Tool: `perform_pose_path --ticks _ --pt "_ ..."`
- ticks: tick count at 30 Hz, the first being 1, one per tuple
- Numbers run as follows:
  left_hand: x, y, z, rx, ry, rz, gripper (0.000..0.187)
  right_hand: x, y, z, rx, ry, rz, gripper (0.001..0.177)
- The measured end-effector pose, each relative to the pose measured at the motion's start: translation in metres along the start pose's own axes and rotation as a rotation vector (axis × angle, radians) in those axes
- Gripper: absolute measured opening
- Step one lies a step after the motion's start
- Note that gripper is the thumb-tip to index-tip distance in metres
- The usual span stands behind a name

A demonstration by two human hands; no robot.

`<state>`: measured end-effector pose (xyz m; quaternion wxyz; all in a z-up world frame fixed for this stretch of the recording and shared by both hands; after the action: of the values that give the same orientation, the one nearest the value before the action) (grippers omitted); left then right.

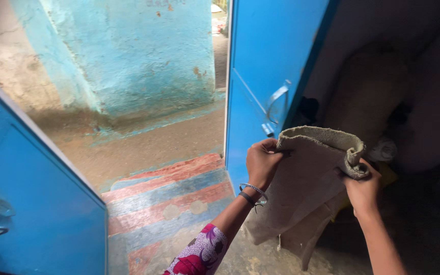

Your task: The person walks through a doorway while holding a beige cloth, then proceeds to fold it. The folding involves multiple steps of aligning edges, folding the cloth in half, and smoothing it out with both hands.

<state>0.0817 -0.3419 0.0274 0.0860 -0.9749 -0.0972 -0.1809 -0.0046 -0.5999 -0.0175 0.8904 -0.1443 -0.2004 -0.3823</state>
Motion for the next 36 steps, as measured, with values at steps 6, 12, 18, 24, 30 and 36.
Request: perform_pose_path --ticks 6,12,18,24,30,36 --pt "-0.030 0.053 -0.020 -0.089 0.069 0.061 0.024 0.008 -0.069 -0.007 -0.095 0.050 -0.105 0.044" --pt "-0.069 0.098 -0.048 -0.077 0.055 0.143 0.028 0.002 -0.139 -0.010 -0.085 0.068 -0.222 0.040" --pt "-0.102 0.148 -0.067 -0.201 0.068 0.282 0.032 -0.002 -0.207 -0.023 -0.158 0.104 -0.357 0.036" --pt "-0.139 0.207 -0.070 -0.278 0.209 0.646 0.048 -0.010 -0.276 -0.035 -0.170 0.073 -0.523 0.037" --pt "-0.173 0.272 -0.066 -0.234 0.198 0.715 0.033 -0.003 -0.338 -0.055 -0.161 0.076 -0.582 0.027" --pt "-0.195 0.328 -0.100 -0.196 0.313 0.700 0.032 -0.003 -0.392 -0.034 -0.277 0.105 -0.656 0.026"
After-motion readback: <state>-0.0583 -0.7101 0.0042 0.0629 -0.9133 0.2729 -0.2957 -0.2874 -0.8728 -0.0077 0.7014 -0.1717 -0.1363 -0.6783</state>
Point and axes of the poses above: each hand's wrist, its own x-axis towards the middle knuckle, its own y-axis out of the palm, z = x × y, the point moved 5 cm from there along x, towards the middle knuckle, and after that the axes turned 10 degrees about -z, right-handed, at the moved point
